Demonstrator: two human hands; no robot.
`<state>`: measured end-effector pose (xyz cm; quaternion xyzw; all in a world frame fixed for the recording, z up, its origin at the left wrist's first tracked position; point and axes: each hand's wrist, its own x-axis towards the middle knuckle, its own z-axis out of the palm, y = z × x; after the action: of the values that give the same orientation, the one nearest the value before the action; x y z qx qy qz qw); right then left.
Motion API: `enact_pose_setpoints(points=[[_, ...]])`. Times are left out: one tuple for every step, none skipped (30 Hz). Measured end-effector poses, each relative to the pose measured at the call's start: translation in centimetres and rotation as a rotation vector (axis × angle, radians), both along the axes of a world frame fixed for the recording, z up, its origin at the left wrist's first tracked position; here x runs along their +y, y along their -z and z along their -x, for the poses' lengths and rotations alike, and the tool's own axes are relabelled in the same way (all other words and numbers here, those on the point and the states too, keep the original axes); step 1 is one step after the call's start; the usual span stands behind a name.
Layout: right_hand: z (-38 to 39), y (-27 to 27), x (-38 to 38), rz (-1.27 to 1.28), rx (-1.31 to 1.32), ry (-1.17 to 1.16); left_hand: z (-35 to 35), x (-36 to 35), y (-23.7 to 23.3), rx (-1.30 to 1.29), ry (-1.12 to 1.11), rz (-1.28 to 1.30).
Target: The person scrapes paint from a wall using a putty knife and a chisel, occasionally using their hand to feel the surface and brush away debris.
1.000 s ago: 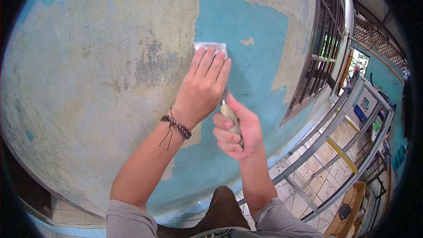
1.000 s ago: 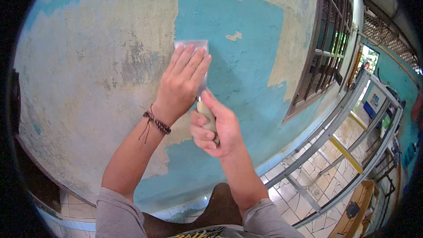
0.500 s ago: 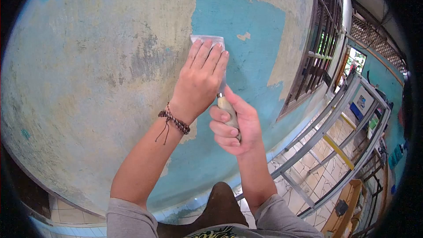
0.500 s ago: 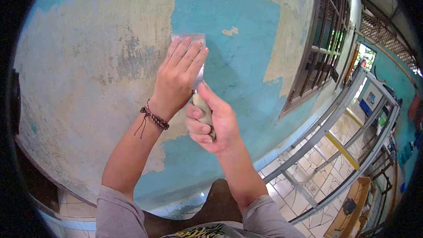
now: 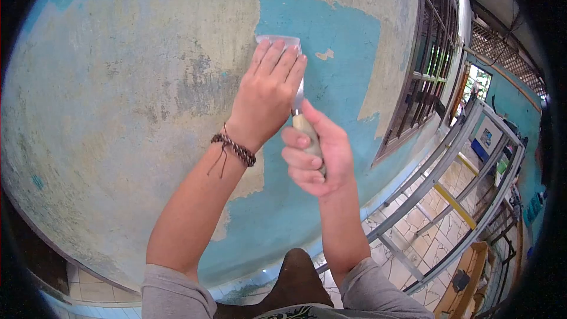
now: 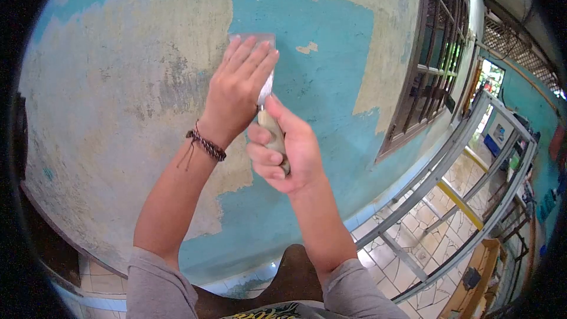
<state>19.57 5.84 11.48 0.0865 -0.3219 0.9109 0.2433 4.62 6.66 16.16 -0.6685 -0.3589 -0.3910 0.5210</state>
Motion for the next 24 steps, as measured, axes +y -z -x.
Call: enact_pose_setpoints(points=[[-0.1,-0.6,-0.1,0.031,-0.017,0.000,-0.1,0.0,-0.1,-0.003,-0.002,0.002],[-0.1,-1.1,-0.6,0.079,-0.065,0.028,-0.2,-0.1,-0.1,-0.008,-0.007,0.007],[-0.1,-1.0,-0.9,0.090,-0.094,0.053,-0.2,-0.2,0.1,-0.012,-0.011,0.011],[-0.1,-0.9,-1.1,0.101,-0.123,0.079,-0.1,-0.2,0.5,-0.009,-0.008,0.020],[0.0,-0.5,-1.2,0.068,-0.132,0.102,0.0,-0.1,0.9,-0.004,-0.006,0.021],[0.1,-0.7,-1.1,0.060,-0.129,0.097,0.1,-0.3,0.9,0.000,-0.005,0.021],[0.1,-0.8,-1.0,0.052,-0.126,0.092,0.1,-0.2,0.4,-0.002,-0.009,0.009],[0.0,-1.6,-0.7,0.071,-0.109,0.062,0.2,0.1,-0.3,-0.002,-0.012,-0.003],[-0.1,-1.7,-0.5,0.064,-0.096,0.042,0.0,0.2,-0.7,-0.001,-0.011,-0.005],[-0.2,-1.9,-0.3,0.056,-0.084,0.021,0.0,0.1,-0.8,-0.003,-0.013,-0.008],[0.0,-1.6,-0.1,0.012,-0.078,0.007,0.0,0.0,-0.7,-0.005,-0.016,-0.011],[0.0,-1.1,0.0,-0.027,-0.071,-0.006,-0.1,-0.2,-0.5,-0.005,-0.016,-0.008],[-0.2,-0.8,-0.2,0.003,-0.075,0.021,-0.2,-0.1,-0.1,-0.004,-0.009,-0.001],[-0.1,-0.6,-0.5,0.025,-0.075,0.043,-0.1,0.0,0.4,0.001,-0.007,-0.002],[0.0,-0.8,-0.3,0.014,-0.075,0.027,-0.1,-0.1,0.3,0.002,-0.007,-0.006],[0.1,-0.9,-0.1,0.002,-0.076,0.011,0.0,0.0,-0.2,0.004,-0.015,-0.018],[0.1,-1.5,0.8,-0.037,-0.072,-0.040,0.0,0.5,-1.1,0.009,-0.021,-0.028],[0.1,-2.1,1.1,-0.070,-0.066,-0.089,-0.1,0.6,-1.8,0.015,-0.025,-0.032],[0.1,-2.5,1.0,-0.041,-0.063,-0.055,-0.2,0.5,-2.2,0.011,-0.017,-0.021],[-0.1,-3.1,0.7,-0.014,-0.058,-0.021,-0.3,0.4,-2.7,0.009,-0.009,-0.012],[-0.1,-3.4,0.3,0.011,-0.055,0.011,-0.4,0.2,-2.9,0.006,-0.002,-0.005],[-0.3,-3.0,0.0,0.045,-0.092,0.037,-0.5,0.2,-2.3,0.010,-0.013,-0.002],[-0.5,-2.3,-0.4,0.071,-0.127,0.061,-0.4,0.3,-1.2,0.015,-0.026,-0.007],[-0.5,-1.9,-0.5,0.093,-0.160,0.084,-0.3,0.2,-0.6,0.022,-0.041,-0.016]])
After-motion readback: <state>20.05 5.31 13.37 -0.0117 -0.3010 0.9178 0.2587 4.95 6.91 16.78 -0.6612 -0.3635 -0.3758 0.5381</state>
